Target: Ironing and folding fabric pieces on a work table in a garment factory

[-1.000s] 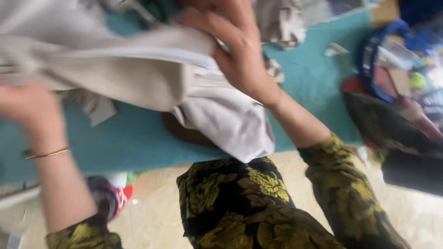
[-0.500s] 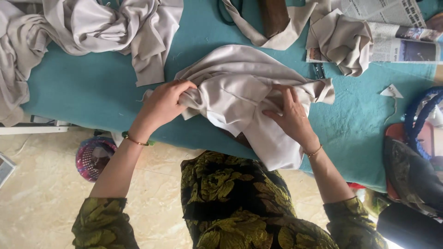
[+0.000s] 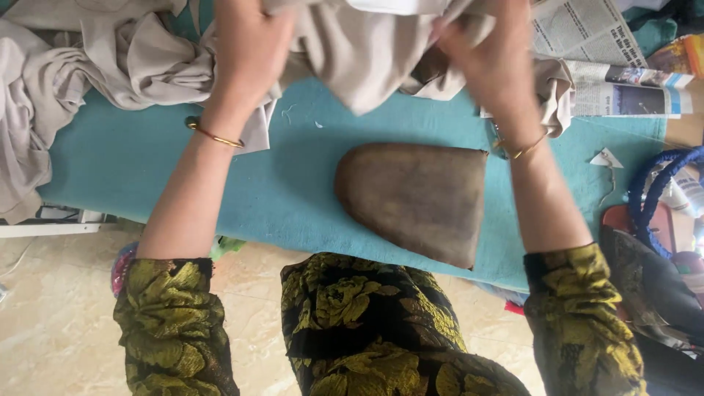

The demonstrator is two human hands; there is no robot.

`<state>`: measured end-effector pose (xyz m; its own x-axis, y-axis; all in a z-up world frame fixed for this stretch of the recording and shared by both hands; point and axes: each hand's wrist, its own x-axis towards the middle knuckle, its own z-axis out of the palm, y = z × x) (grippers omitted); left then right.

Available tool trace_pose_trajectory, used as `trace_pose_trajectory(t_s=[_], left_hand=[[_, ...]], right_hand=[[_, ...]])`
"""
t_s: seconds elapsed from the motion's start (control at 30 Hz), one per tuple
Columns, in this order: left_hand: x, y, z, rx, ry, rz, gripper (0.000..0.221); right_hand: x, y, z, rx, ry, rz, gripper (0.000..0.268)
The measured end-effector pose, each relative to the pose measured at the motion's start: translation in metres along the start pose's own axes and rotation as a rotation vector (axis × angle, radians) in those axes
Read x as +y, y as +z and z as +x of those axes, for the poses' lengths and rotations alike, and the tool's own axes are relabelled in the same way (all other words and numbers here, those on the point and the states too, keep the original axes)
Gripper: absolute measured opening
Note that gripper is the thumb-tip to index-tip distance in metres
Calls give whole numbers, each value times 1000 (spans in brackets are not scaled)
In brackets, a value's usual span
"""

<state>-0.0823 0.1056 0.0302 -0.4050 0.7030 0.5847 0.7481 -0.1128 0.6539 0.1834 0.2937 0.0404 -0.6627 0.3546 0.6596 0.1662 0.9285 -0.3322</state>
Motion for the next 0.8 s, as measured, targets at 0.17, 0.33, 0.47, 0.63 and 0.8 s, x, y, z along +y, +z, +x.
trace_pose_trajectory(t_s=[0.17,0.33,0.47,0.63,0.8], left_hand=[[47,8,4,-100,387,103,48],[2,17,-16,-252,426,298,17],[-12,-5,-22,-268,292,192,18],[-22,-8,-23,-151,200,101,14],[7,6,-24,-144,180,138,16]], right_hand=[[-49,75,-25,-184,152,156,120],[-4,116,-46,-108,112,44,19],[-3,107,-58,-102,50,145,18],[-30,107,-58,-153,236,337,33],[-95,103,-37,-37,175,259,28]])
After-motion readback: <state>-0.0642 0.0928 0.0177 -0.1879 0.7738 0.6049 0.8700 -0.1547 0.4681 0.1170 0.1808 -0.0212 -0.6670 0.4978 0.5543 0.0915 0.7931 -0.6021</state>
